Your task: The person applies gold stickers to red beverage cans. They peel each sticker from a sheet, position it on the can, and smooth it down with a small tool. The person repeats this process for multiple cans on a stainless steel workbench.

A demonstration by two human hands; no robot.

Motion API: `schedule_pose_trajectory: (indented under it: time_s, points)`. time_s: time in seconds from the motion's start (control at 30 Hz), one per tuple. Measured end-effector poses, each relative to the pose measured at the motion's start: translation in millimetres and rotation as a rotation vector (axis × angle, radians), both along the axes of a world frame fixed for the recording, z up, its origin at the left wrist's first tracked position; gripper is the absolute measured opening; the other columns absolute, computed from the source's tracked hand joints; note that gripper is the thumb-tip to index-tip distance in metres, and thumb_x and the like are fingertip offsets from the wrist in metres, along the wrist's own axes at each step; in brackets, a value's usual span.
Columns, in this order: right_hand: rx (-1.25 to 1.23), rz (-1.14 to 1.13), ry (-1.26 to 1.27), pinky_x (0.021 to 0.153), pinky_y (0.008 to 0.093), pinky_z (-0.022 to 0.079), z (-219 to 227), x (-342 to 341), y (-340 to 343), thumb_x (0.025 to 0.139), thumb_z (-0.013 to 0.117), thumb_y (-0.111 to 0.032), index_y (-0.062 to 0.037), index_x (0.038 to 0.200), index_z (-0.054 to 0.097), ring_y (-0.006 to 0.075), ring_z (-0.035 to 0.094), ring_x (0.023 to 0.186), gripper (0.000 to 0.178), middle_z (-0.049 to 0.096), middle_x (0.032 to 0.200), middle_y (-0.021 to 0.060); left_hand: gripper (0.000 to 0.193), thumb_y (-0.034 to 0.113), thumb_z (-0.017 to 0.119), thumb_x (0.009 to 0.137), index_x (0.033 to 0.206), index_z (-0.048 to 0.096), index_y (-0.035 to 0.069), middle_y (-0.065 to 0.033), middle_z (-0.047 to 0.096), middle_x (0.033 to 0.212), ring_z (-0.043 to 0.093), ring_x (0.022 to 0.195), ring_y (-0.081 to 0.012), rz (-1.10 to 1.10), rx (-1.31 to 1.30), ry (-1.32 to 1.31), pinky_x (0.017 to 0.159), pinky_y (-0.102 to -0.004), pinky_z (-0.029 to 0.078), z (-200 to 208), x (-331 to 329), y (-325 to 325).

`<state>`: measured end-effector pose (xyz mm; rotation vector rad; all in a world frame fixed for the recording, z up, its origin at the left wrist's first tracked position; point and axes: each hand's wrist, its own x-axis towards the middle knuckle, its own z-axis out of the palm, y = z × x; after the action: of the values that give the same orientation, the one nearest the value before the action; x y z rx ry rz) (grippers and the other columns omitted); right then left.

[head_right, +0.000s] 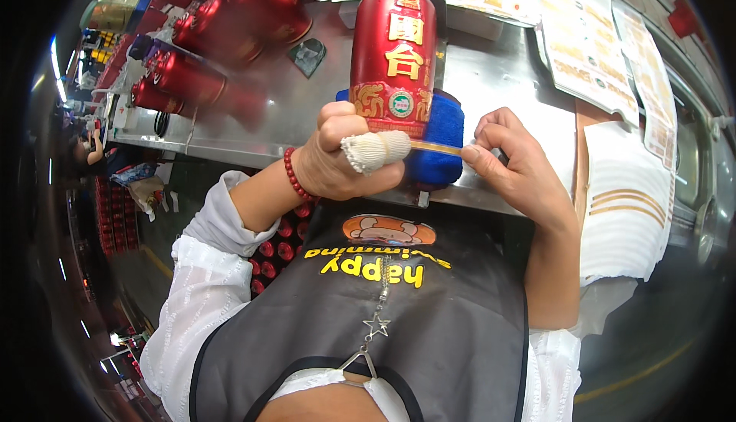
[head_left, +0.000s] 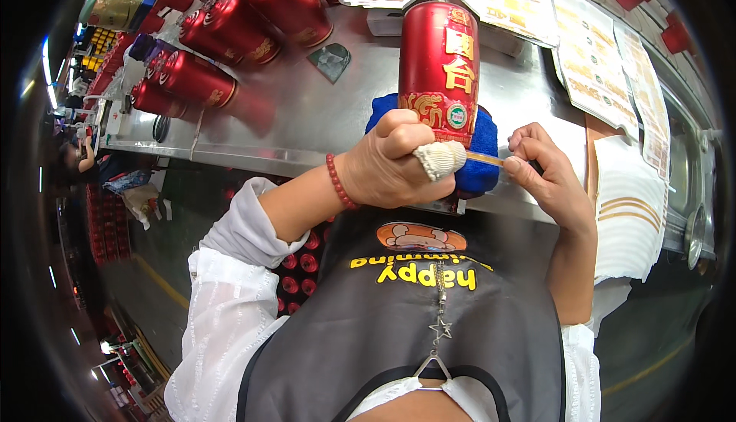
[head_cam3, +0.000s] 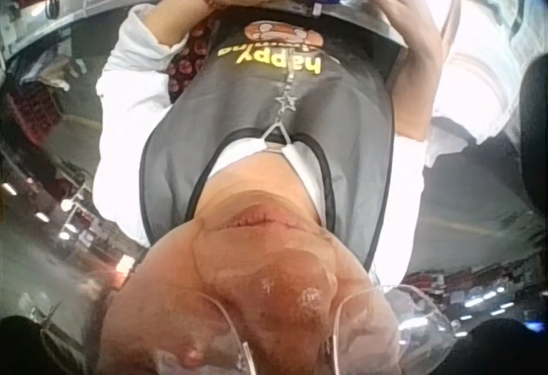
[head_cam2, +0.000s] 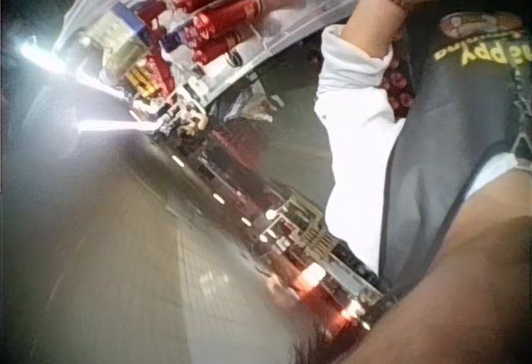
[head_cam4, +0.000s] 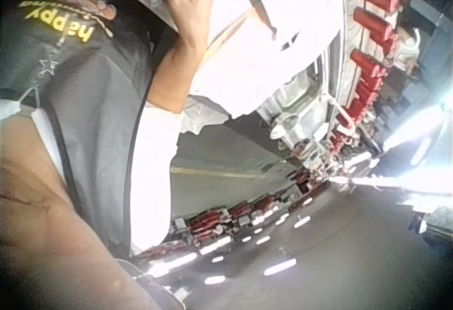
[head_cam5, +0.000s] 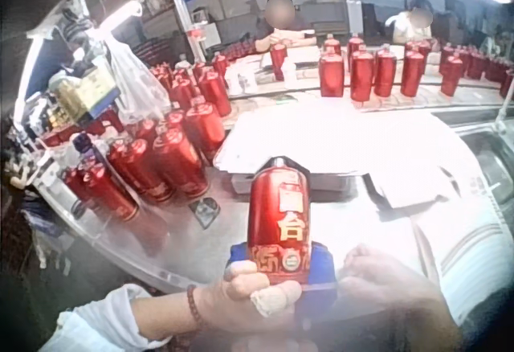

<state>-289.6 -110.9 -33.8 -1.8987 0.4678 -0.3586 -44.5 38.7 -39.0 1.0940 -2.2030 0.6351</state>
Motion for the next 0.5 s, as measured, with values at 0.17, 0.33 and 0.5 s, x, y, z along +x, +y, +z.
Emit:
schedule_pose_trajectory:
  time_s: [0.17,0.33,0.5]
  points:
    - [0.07,0.003,0.032,0.087,0.0275,0.038,7,3,3,0.096,0.069,-0.03,-0.0042,0.081,0.053,0.0158,0.045,0.098,0.033,0.047,0.102,0.0055,0.027,0.017,0.076,0.064,0.087,0.067,0.028,0.0081,0.061,0.119,0.044,0.104,-0.021,0.102,-0.051,0.02,0.08,-0.0376,0.041,-4,5,12]
    - [0.074,0.01,0.059,0.087,0.0273,0.038,4,3,-1,0.096,0.069,-0.031,-0.0046,0.081,0.053,0.0155,0.045,0.097,0.034,0.047,0.102,0.005,0.027,0.017,0.076,0.063,0.086,0.067,0.028,0.0073,0.061,0.122,0.042,0.105,-0.0208,0.09,-0.021,0.004,0.083,-0.0382,0.041,0,1,11]
    - [0.062,0.009,0.018,0.086,0.0266,0.038,0,4,0,0.096,0.069,-0.031,-0.0047,0.082,0.053,0.015,0.044,0.096,0.034,0.047,0.102,0.0046,0.025,0.016,0.076,0.066,0.087,0.068,0.027,0.0072,0.06,0.125,0.043,0.105,-0.0203,0.051,-0.005,0.011,0.084,-0.0382,0.041,-1,2,7]
